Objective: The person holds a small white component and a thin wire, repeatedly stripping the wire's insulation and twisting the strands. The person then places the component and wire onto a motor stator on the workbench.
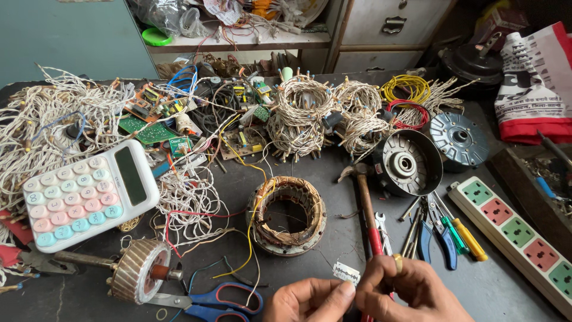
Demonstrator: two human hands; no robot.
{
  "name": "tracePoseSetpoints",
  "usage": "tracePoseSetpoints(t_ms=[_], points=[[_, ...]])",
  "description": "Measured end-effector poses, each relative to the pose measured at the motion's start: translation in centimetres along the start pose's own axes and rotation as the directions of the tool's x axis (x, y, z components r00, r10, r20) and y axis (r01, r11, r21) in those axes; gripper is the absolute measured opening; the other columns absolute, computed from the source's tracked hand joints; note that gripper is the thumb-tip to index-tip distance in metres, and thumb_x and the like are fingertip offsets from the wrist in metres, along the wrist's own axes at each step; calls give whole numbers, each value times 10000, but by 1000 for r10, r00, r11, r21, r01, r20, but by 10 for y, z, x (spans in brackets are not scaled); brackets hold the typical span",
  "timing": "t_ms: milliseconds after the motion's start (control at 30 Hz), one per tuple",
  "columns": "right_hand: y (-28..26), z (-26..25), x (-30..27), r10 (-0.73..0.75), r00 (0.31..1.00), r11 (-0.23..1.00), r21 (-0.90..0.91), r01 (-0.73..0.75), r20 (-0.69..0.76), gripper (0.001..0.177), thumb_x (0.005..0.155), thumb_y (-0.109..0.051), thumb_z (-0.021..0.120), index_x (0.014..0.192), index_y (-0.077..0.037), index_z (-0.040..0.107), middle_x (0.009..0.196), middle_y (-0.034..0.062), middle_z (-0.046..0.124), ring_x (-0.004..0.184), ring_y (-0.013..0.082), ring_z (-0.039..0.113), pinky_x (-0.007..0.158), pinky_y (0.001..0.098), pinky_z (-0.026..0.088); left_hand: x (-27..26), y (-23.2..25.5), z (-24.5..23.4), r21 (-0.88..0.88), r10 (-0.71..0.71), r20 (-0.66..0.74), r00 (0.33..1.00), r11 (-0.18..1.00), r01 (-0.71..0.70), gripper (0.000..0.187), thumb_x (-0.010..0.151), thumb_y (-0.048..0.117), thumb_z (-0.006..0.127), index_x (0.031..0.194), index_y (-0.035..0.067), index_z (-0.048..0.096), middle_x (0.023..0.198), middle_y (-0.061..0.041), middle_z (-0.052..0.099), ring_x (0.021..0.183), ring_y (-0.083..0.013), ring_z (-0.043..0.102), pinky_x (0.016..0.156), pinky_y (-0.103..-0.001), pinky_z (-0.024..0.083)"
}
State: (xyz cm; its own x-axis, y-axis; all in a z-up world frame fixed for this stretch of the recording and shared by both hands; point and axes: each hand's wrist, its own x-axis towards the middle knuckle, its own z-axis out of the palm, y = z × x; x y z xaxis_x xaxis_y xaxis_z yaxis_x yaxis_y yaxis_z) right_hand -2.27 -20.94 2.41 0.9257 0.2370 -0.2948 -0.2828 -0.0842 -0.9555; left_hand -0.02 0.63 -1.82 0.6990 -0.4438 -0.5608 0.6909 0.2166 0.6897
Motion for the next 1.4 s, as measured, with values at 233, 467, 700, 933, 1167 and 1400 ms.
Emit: tracePoseSetpoints(t_ms=[233,467,700,933,1167,1400], points=[[11,-13,2,112,994,990,-90,-111,12,161,847,-159,748,827,-4,710,745,50,725,758,142,687,724,314,556,1,-1,-12,70,-104,115,988,993,97,296,874,258,800,1006,-4,755,823,-29,791,739,-61,730,746,-220,593],[21,-37,6,-2,838,992,-108,-68,-545,227,994,-164,717,1142,7,734,808,56,665,681,144,511,582,299,403,8,-11,-13,90,-99,91,991,992,91,335,862,290,809,991,-7,724,814,-40,781,731,-79,734,742,-239,607],[2,-16,18,77,770,958,-166,-232,-633,241,910,-217,757,1046,-19,747,798,49,739,700,89,618,647,269,514,10,-19,-5,179,-11,-1,1000,984,11,345,855,301,820,970,-4,707,788,-59,779,683,-81,728,691,-236,610],[-11,-5,19,92,831,966,-154,-209,-548,248,880,-214,756,1024,-13,738,826,54,785,760,84,685,713,273,560,5,-7,-7,190,-39,61,997,981,27,361,848,290,819,1012,-13,708,798,-83,789,681,-96,745,669,-238,614],[-9,19,29,226,909,962,-68,-266,-349,266,925,-222,776,1076,-7,736,865,62,737,805,128,647,735,331,536,-6,5,-2,238,17,58,998,971,-30,289,850,251,812,970,0,738,787,-75,790,673,-87,741,667,-230,610],[-22,22,26,191,981,982,-5,-191,-41,253,874,-201,741,1000,14,788,828,54,799,799,121,732,760,302,596,-18,27,4,409,50,12,999,911,-50,235,830,259,825,866,37,758,758,-53,803,663,-72,759,684,-228,622]])
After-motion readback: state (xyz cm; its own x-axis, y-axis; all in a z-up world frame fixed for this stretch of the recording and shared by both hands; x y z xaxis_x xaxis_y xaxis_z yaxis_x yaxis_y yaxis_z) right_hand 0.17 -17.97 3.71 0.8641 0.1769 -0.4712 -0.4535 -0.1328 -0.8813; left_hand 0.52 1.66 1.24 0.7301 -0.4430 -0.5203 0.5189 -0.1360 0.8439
